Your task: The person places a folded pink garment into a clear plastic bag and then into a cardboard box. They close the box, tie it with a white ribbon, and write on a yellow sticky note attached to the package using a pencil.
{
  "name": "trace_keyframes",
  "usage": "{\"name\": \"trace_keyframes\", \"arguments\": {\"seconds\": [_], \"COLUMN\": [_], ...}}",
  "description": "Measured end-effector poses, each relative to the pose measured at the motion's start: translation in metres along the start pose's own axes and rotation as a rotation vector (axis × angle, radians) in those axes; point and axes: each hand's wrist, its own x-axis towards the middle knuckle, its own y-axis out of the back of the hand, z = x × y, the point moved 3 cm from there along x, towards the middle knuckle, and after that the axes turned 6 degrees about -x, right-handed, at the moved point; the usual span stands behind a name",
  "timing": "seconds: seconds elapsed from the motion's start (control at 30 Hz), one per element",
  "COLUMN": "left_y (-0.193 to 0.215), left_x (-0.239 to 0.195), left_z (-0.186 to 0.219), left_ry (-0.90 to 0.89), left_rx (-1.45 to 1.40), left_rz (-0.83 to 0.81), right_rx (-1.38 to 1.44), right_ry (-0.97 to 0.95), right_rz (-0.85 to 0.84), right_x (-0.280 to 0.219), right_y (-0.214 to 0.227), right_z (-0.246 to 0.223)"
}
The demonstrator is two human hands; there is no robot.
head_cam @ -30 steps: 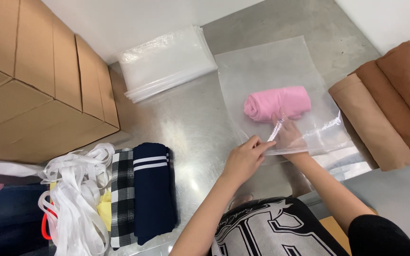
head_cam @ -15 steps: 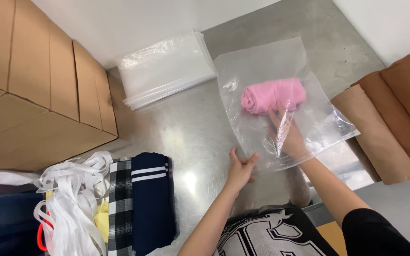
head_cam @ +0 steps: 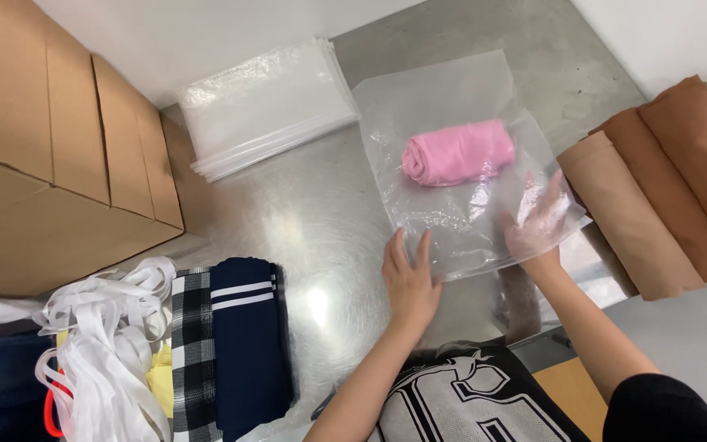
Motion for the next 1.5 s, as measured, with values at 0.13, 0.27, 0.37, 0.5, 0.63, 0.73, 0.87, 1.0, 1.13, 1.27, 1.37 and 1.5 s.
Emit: {"name": "trace_keyframes", "arguments": {"seconds": [0.13,0.27,0.37,0.5,0.63,0.73,0.87,1.0,1.13,1.27,1.37,1.5], "left_y": [0.021,0.030,0.027,0.020,0.045,0.060,0.065,0.053,0.053,0.077,0.097,0.115], "left_x": [-0.002,-0.007,-0.010,-0.008,-0.006,-0.005,-0.005,-0.001,0.003,0.016,0.022,0.029], "left_z": [-0.011,-0.029,-0.039,-0.052,-0.045,-0.039,-0.030,-0.040,-0.045,-0.036,-0.027,-0.010], "left_ry": [0.145,0.350,0.376,0.312,0.341,0.364,0.329,0.321,0.330,0.301,0.280,0.233], "left_rx": [-0.150,-0.512,-0.746,-0.800,-0.843,-0.826,-0.903,-0.955,-0.976,-0.980,-0.977,-0.995], "left_rz": [0.020,-0.058,-0.092,-0.113,-0.099,-0.105,-0.094,-0.085,-0.095,-0.164,-0.184,-0.246], "right_rx": [-0.103,0.148,0.079,-0.122,-0.217,-0.332,-0.371,-0.312,-0.281,-0.162,-0.092,-0.114], "right_ry": [0.071,-0.238,-0.171,0.293,0.274,0.259,0.161,0.166,0.144,0.071,0.022,-0.086], "right_rz": [0.103,-0.367,-0.414,-0.206,-0.366,-0.336,-0.378,-0.441,-0.473,-0.598,-0.634,-0.719], "right_x": [-0.001,-0.026,-0.034,-0.022,-0.031,-0.022,-0.010,0.000,0.010,0.034,0.059,0.098], "right_y": [0.073,0.099,0.111,0.089,0.001,-0.010,0.016,0.011,0.004,0.001,-0.004,-0.038], "right_z": [-0.051,-0.066,-0.089,-0.113,-0.080,-0.095,-0.129,-0.129,-0.130,-0.136,-0.138,-0.135]}}
